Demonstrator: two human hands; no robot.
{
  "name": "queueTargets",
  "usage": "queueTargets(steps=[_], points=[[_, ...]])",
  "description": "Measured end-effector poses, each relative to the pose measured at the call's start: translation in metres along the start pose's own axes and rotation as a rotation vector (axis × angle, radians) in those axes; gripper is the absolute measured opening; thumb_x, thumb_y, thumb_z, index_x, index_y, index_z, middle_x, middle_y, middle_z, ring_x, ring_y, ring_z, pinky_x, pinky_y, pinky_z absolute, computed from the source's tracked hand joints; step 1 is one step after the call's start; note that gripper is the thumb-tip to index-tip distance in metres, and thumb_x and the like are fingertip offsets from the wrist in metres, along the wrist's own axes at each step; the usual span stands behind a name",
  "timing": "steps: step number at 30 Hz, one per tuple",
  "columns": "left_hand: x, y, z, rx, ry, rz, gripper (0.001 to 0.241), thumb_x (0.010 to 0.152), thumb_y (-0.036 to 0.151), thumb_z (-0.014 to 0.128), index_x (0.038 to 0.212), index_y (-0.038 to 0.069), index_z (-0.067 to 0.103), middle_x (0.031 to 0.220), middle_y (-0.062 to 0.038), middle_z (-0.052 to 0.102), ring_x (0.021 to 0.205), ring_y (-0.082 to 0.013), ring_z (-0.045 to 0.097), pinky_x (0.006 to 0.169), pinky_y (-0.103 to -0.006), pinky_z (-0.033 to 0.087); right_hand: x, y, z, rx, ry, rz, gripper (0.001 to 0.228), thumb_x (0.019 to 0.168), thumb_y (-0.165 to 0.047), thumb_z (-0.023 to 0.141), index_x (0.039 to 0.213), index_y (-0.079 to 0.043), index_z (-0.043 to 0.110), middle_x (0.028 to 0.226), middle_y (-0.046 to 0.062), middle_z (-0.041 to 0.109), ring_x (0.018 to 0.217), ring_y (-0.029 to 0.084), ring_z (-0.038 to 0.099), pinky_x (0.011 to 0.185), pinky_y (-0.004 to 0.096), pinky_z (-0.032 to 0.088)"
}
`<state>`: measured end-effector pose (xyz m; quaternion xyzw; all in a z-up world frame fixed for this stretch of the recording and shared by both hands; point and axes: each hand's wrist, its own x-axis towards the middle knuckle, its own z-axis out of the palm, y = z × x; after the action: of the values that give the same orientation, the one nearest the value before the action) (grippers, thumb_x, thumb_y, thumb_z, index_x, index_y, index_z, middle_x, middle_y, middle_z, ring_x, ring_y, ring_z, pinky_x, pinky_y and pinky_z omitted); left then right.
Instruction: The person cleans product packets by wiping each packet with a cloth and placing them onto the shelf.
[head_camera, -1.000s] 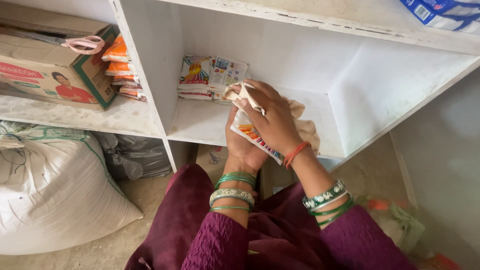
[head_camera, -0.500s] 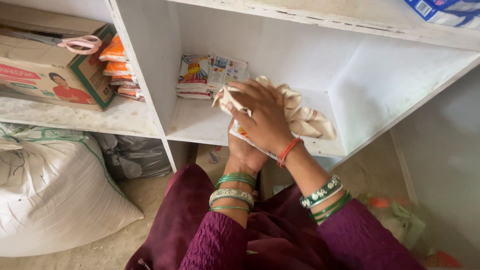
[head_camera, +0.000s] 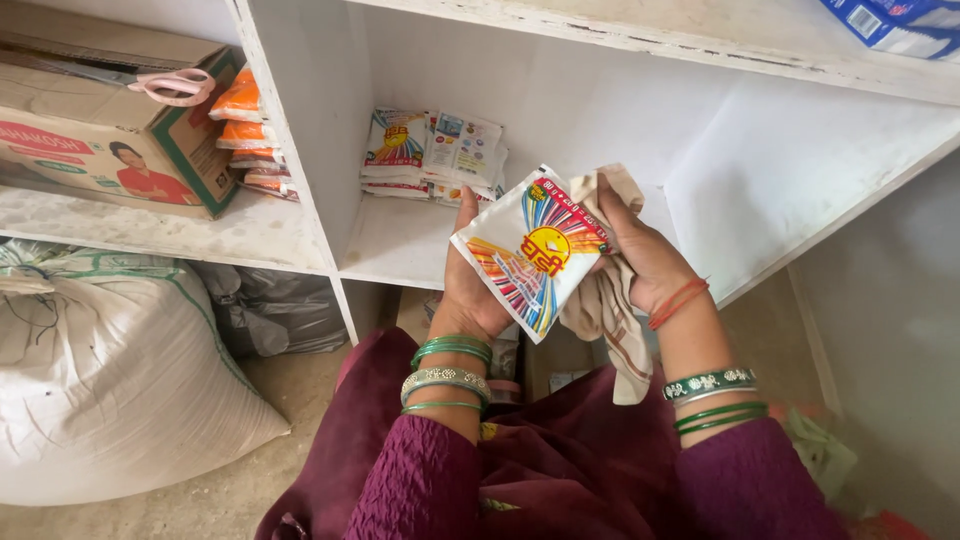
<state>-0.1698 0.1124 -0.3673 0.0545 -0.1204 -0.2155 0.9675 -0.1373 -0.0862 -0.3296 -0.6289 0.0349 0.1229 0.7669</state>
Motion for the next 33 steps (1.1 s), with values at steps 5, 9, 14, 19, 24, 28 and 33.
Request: queueTargets(steps=[5,9,14,19,24,28,33], points=[[0.004,0.001,-0.015,0.02,0.194,-0.041,0.092,0.096,0.077,0.033,0.147,0.002,0.047,0.145,-0.023,0.054,0.128,-0.0398,0.056,0.111,-0.0532,0.044,-0.028,-0.015,0.014,-0.041,-0.036,-0.074,0.048,0.085,-0.027,0.079,0.121,0.002,0.067,0.113,0.008,0.076,0.102,0.015,0.073,0.087,0.031,0.059],[0.007,0.0,-0.016,0.009,0.401,0.028,0.088,0.097,0.073,0.023,0.151,0.006,0.042,0.156,-0.023,0.045,0.139,-0.0413,0.046,0.115,-0.0572,0.035,-0.043,-0.034,0.024,-0.044,0.107,-0.242,0.038,0.086,-0.022,0.08,0.112,0.004,0.073,0.11,0.013,0.076,0.095,0.017,0.074,0.083,0.031,0.061],[0.007,-0.009,-0.012,0.265,0.466,0.119,0.075,0.097,0.062,0.02,0.153,0.018,0.042,0.161,-0.009,0.041,0.144,-0.0317,0.038,0.118,-0.0567,0.026,-0.056,-0.032,0.055,-0.521,0.306,-0.837,0.021,0.098,-0.015,0.077,0.112,0.0,0.075,0.111,0.012,0.076,0.096,0.018,0.07,0.085,0.031,0.057],[0.026,-0.016,-0.027,0.0,0.025,0.176,0.052,0.11,0.045,0.036,0.141,0.007,0.051,0.134,-0.015,0.058,0.124,-0.0313,0.059,0.111,-0.0503,0.047,-0.081,-0.002,0.089,-0.947,0.077,-1.123,0.023,0.089,-0.003,0.074,0.112,-0.002,0.07,0.119,0.012,0.07,0.108,0.024,0.071,0.091,0.033,0.056],[0.008,-0.008,-0.026,-0.036,-0.001,0.27,0.047,0.108,0.042,0.044,0.136,0.006,0.055,0.124,-0.012,0.065,0.115,-0.027,0.064,0.105,-0.0436,0.051,-0.083,0.0,0.093,-0.769,0.097,-1.101,0.02,0.101,-0.013,0.075,0.12,-0.009,0.071,0.127,0.01,0.071,0.119,0.024,0.07,0.101,0.035,0.057],[0.002,-0.009,-0.016,-0.023,0.005,0.299,0.056,0.107,0.048,0.042,0.142,0.005,0.051,0.132,-0.013,0.062,0.12,-0.0281,0.062,0.108,-0.0441,0.05,-0.081,-0.002,0.093,-0.343,-0.102,-0.763,0.038,0.106,-0.031,0.063,0.142,-0.02,0.059,0.134,0.012,0.069,0.123,0.024,0.067,0.104,0.034,0.055],[0.001,-0.028,-0.015,0.15,0.088,0.312,0.063,0.1,0.059,0.037,0.148,0.019,0.043,0.145,-0.005,0.056,0.131,-0.0225,0.058,0.112,-0.0416,0.049,-0.057,0.021,0.109,-1.548,0.164,-1.432,0.048,0.103,-0.04,0.058,0.149,-0.025,0.054,0.155,0.007,0.05,0.143,0.029,0.045,0.112,0.046,0.033]])
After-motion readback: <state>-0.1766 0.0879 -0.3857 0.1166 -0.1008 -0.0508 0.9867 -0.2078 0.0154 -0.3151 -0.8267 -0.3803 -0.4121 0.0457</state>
